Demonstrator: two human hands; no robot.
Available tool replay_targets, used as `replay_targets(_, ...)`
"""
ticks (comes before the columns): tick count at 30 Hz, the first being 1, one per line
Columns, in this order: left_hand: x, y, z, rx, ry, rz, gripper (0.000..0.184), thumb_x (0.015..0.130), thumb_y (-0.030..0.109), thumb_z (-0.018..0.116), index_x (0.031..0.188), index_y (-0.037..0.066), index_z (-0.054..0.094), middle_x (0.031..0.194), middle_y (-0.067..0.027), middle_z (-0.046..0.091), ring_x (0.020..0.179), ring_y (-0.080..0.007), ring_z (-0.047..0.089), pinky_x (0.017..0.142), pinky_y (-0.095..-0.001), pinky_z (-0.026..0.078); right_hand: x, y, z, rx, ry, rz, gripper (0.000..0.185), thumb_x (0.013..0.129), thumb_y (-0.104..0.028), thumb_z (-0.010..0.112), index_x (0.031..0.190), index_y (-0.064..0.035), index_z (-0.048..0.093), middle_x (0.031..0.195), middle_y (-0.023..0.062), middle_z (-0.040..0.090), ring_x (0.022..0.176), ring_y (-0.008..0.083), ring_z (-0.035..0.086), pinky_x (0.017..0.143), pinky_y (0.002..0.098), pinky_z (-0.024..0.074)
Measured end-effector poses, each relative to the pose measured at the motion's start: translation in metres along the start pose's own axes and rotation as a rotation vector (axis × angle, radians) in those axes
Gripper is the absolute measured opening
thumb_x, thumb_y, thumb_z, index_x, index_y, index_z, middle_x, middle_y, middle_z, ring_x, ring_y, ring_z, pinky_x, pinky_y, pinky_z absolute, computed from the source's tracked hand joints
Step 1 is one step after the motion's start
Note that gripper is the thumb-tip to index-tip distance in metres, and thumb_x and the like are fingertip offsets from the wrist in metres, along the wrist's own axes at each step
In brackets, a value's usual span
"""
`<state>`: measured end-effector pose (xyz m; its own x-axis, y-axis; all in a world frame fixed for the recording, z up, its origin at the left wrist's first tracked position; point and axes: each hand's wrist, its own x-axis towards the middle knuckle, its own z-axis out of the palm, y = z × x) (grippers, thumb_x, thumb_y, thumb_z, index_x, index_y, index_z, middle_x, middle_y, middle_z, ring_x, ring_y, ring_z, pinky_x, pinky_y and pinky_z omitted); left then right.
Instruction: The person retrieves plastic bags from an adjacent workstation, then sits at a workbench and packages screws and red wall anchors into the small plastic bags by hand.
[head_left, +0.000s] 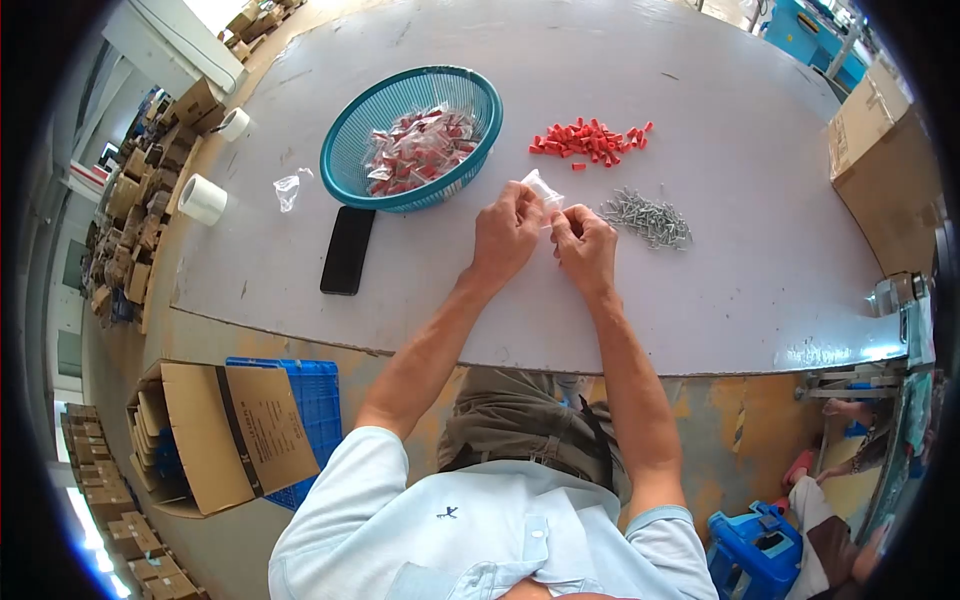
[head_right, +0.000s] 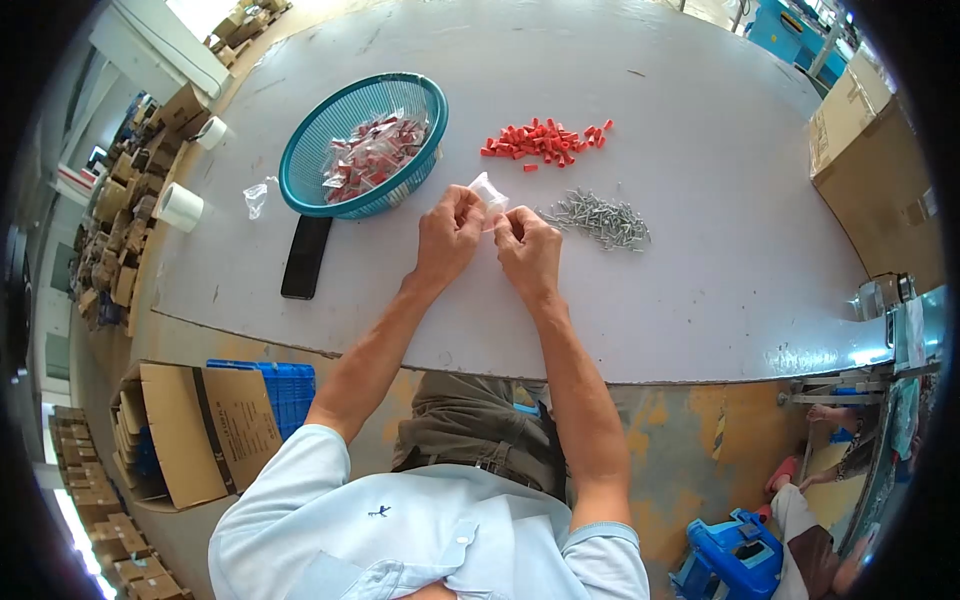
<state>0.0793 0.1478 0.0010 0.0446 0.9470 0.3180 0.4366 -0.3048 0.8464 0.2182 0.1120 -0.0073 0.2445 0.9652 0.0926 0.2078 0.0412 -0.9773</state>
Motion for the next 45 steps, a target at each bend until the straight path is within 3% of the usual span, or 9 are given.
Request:
replay_targets(4,-0.003,0.003,-0.005,0.097,-0.103,0.024,0.013,0.094,0.013,0.072,0.094,0.0,0.069,0.076,-0.0099,0.071,0.065,-0.0157,0.066,0.061,-0.0308,0.053,0.0,-0.001,0.0,-0.01,0.005,-0.019,0.022,0.099,-0.017,0.067,0.089,0.0021,0.072,0.065,0.0053,0.067,0.056,0.0098,0.062,0.054,0.0299,0.0503)
replay_targets(13,-0.001,-0.005,-0.008,0.127,0.077,0.119,0.014,0.095,0.013,0.07,0.098,-0.001,0.07,0.08,-0.0139,0.071,0.067,-0.0229,0.069,0.065,-0.0365,0.055,-0.003,-0.002,0.003,-0.064,0.028,-0.076,0.021,0.097,-0.016,0.068,0.087,0.0023,0.071,0.064,0.0044,0.067,0.056,0.0085,0.06,0.056,0.0295,0.0495)
replay_targets(19,-0.005,0.005,-0.007,-0.123,0.084,0.05,0.007,0.095,0.007,0.065,0.094,0.0,0.065,0.083,-0.0192,0.07,0.073,-0.0366,0.069,0.068,-0.0433,0.054,-0.001,0.008,0.006,-0.047,0.087,-0.155,0.015,0.094,-0.014,0.071,0.088,-0.0005,0.069,0.065,0.0054,0.066,0.057,0.0101,0.06,0.056,0.0301,0.049)
replay_targets(21,-0.006,-0.004,-0.003,-0.04,0.145,0.183,0.008,0.096,0.008,0.065,0.098,0.001,0.068,0.079,-0.0138,0.067,0.07,-0.0184,0.064,0.066,-0.035,0.052,-0.001,0.008,0.011,-0.045,0.239,-0.35,0.015,0.092,-0.013,0.072,0.089,-0.002,0.062,0.065,0.0089,0.062,0.056,0.0147,0.059,0.054,0.0336,0.0489)
replay_targets(25,-0.006,-0.012,0.0,0.002,0.059,0.151,0.008,0.093,0.008,0.067,0.097,0.001,0.069,0.078,-0.0044,0.064,0.071,-0.0118,0.057,0.065,-0.0302,0.049,0.0,0.028,0.018,-0.193,0.312,-0.525,0.006,0.091,-0.008,0.064,0.089,-0.0083,0.059,0.083,0.0182,0.062,0.068,0.0397,0.064,0.06,0.0501,0.0512)
replay_targets(26,-0.001,-0.014,-0.004,0.067,0.035,0.171,0.008,0.095,0.009,0.066,0.097,0.001,0.068,0.077,-0.0115,0.062,0.069,-0.0172,0.057,0.065,-0.0348,0.049,0.004,0.036,0.022,-0.325,0.279,-0.574,0.005,0.088,-0.008,0.066,0.093,-0.0095,0.064,0.088,0.0173,0.064,0.073,0.0404,0.067,0.063,0.0502,0.0547)
replay_targets(30,-0.007,-0.001,-0.002,-0.059,0.036,0.081,0.011,0.099,0.01,0.066,0.099,0.0,0.067,0.082,-0.0039,0.067,0.074,-0.0122,0.063,0.07,-0.0298,0.053,-0.018,0.002,0.005,-0.272,0.218,-0.575,0.028,0.088,-0.004,0.065,0.112,-0.0131,0.073,0.095,0.0118,0.065,0.078,0.0344,0.07,0.068,0.0459,0.0592)
replay_targets(41,-0.022,0.012,-0.006,0.106,-0.019,0.424,0.007,0.097,0.007,0.069,0.099,0.001,0.067,0.085,-0.0097,0.069,0.07,-0.0187,0.065,0.069,-0.0331,0.054,-0.013,0.011,0.001,-0.161,0.151,-0.575,0.022,0.093,-0.01,0.069,0.113,-0.0074,0.076,0.093,0.0145,0.072,0.077,0.0292,0.072,0.071,0.0414,0.0593)
replay_targets(45,-0.022,0.022,-0.009,-0.059,0.018,0.492,0.016,0.096,0.011,0.072,0.106,0.0,0.068,0.096,-0.0111,0.07,0.086,-0.0217,0.067,0.082,-0.035,0.054,-0.012,0.008,-0.01,0.242,-0.025,-0.275,0.025,0.097,-0.006,0.065,0.12,-0.0023,0.072,0.093,0.0109,0.074,0.073,0.0165,0.072,0.065,0.0333,0.0604)
